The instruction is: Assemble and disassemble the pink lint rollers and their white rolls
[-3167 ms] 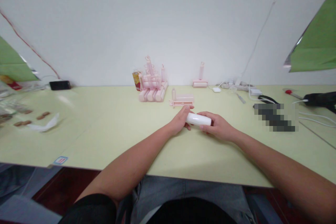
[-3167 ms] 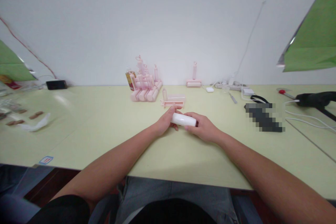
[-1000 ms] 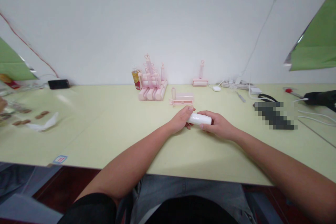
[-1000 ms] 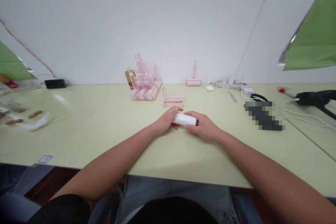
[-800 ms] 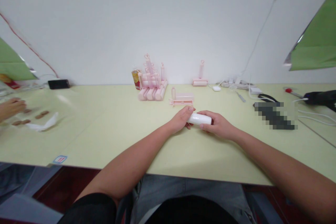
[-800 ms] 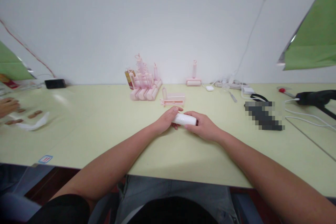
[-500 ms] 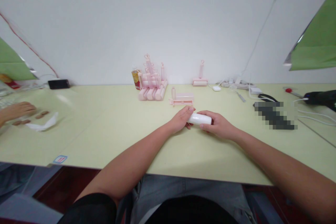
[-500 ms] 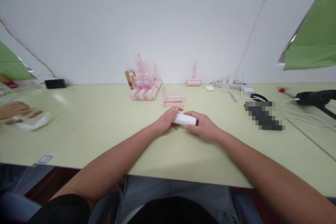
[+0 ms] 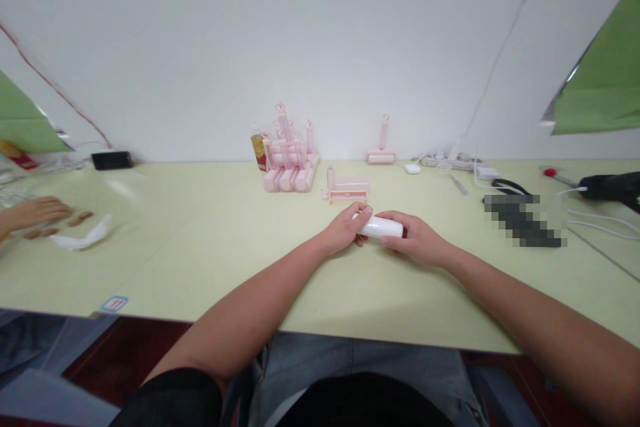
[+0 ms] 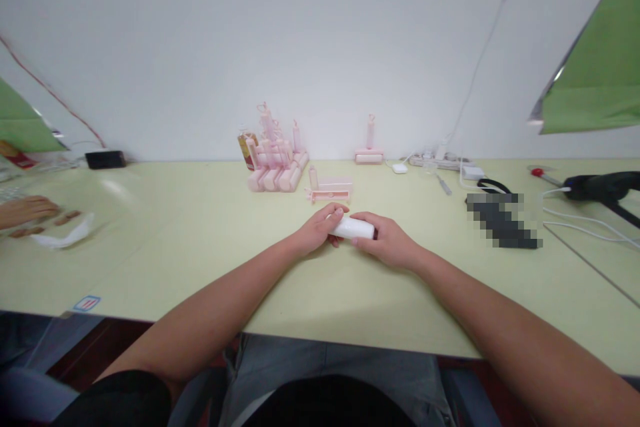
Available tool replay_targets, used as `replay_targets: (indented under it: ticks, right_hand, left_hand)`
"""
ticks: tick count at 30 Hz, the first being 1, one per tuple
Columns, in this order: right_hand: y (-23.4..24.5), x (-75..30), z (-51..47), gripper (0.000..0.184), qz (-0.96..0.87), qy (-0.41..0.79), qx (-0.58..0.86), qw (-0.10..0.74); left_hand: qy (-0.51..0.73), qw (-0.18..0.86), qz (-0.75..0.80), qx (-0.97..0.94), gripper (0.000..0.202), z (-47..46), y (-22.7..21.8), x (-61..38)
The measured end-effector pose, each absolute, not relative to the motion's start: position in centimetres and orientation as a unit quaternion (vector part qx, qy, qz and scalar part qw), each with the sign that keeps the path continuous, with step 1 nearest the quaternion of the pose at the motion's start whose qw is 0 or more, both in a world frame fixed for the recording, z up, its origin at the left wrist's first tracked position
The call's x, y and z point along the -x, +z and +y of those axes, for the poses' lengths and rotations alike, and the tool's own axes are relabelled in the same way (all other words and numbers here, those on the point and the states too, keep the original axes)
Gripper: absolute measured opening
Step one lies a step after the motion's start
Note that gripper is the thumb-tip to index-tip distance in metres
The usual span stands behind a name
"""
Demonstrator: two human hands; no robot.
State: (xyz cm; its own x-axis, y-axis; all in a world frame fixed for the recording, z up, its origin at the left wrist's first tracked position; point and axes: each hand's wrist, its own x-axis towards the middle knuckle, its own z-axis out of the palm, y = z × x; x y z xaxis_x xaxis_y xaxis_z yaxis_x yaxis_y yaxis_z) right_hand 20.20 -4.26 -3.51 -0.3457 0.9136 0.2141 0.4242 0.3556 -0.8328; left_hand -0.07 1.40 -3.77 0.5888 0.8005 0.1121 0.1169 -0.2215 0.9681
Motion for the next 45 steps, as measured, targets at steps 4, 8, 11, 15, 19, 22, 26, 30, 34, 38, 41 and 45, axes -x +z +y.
replay_targets:
  ticks: [4, 8, 11, 15, 19, 22, 26, 30, 34, 38, 41, 45]
  right_hand:
    - [-3.48, -20.19, -4.30, 0.051, -0.743, 0.345, 0.450, 0.356]
    - [-3.52, -20.16, -4.26, 0.051, -0.743, 0.345, 0.447, 0.358]
    - [-3.50, -20.15, -4.28, 0.050, -0.746, 0.339, 0.449, 0.357]
    - [-3.51, -20.22, -4.29, 0.051, -0.744, 0.337, 0.454, 0.355]
    - [-3.63, -20.29, -4.20, 0.051, -0.745, 0.339, 0.450, 0.356]
    - [-3.71, -20.31, -4.10, 0.051, -0.746, 0.342, 0.448, 0.355]
    - [-3.68, -20.31, -3.99, 0.051, -0.750, 0.341, 0.443, 0.354]
    - [-3.55, -20.30, -4.06, 0.049, -0.755, 0.332, 0.436, 0.360]
    - [-3.55, -20.28, -4.22, 0.048, -0.753, 0.332, 0.441, 0.358]
    - [-3.65, -20.27, -4.19, 0.048, -0.751, 0.337, 0.441, 0.357]
    - [-3.68, -20.28, -4.13, 0.048, -0.750, 0.340, 0.441, 0.358]
    - [-3.67, -20.31, -4.14, 0.047, -0.754, 0.331, 0.437, 0.362]
  left_hand:
    - [0.321, 0.533, 0.321, -0.714, 0.052, 1.42, -3.78, 0.09]
    - [0.324, 0.536, 0.321, -0.711, 0.052, 1.44, -3.87, 0.09]
    - [0.323, 0.538, 0.319, -0.711, 0.051, 1.46, -3.91, 0.08]
    - [0.322, 0.537, 0.320, -0.711, 0.051, 1.48, -3.90, 0.05]
    - [0.325, 0.539, 0.318, -0.709, 0.050, 1.49, -3.94, 0.02]
    - [0.325, 0.542, 0.316, -0.707, 0.050, 1.50, -4.00, 0.03]
    - [0.320, 0.539, 0.322, -0.709, 0.051, 1.53, -4.02, 0.11]
    - [0.316, 0.536, 0.328, -0.711, 0.054, 1.52, -4.00, 0.22]
    - [0.315, 0.535, 0.330, -0.711, 0.055, 1.49, -3.97, 0.26]
    - [0.313, 0.531, 0.331, -0.715, 0.057, 1.49, -3.99, 0.31]
    - [0.313, 0.532, 0.328, -0.715, 0.059, 1.50, -4.06, 0.33]
    - [0.312, 0.528, 0.331, -0.717, 0.058, 1.51, -4.11, 0.35]
